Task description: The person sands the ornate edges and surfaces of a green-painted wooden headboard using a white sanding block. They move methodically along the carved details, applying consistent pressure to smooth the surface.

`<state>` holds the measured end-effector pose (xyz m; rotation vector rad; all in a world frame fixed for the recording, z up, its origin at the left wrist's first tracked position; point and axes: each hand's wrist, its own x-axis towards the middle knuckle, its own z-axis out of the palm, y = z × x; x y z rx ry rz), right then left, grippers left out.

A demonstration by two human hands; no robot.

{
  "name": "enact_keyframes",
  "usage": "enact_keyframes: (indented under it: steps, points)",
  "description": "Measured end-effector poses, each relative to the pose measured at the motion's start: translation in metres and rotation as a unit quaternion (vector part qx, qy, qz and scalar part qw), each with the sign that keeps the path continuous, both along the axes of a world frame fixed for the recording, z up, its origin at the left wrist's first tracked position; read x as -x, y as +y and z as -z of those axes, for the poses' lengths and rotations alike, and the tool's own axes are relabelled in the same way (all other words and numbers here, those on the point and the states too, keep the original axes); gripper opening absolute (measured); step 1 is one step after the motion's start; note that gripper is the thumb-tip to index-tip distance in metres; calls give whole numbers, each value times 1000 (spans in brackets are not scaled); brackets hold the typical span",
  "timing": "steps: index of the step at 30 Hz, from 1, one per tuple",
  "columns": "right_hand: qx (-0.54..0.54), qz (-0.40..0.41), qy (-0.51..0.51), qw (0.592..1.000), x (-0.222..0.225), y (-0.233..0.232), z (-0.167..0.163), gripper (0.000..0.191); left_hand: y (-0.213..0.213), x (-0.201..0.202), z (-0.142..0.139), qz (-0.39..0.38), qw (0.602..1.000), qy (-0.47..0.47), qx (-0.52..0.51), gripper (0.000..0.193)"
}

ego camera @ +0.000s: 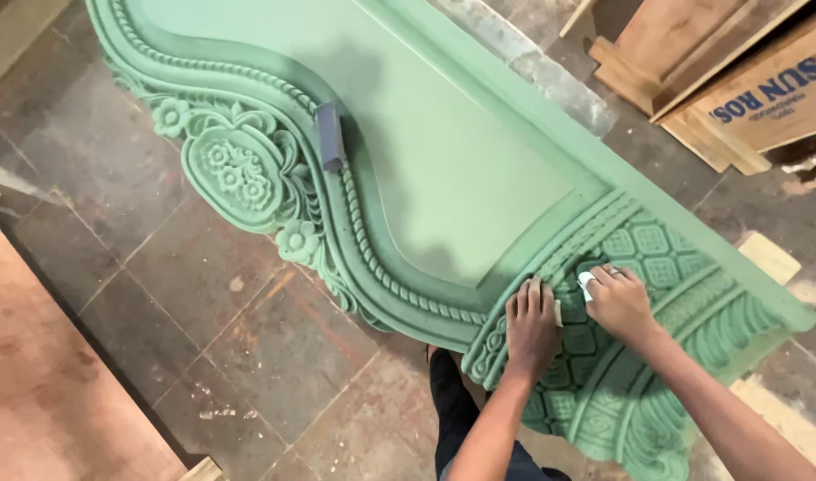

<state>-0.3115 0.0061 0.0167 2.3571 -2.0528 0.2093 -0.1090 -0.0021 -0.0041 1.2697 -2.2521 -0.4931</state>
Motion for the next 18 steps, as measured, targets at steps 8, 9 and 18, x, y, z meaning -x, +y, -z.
enact_keyframes:
  steps: [8, 9, 18]
  points:
    - [14, 74, -25, 997, -6, 1, 0, 13, -4, -2, -6, 2, 1000, 0, 10, 42]
    - [13, 72, -23, 997, -8, 1, -1, 14, -4, -2, -5, 3, 1000, -3, 4, 43]
    - [-7, 181, -66, 981, -10, 26, -1, 22, -2, 1, -2, 19, 998, 14, -52, 68]
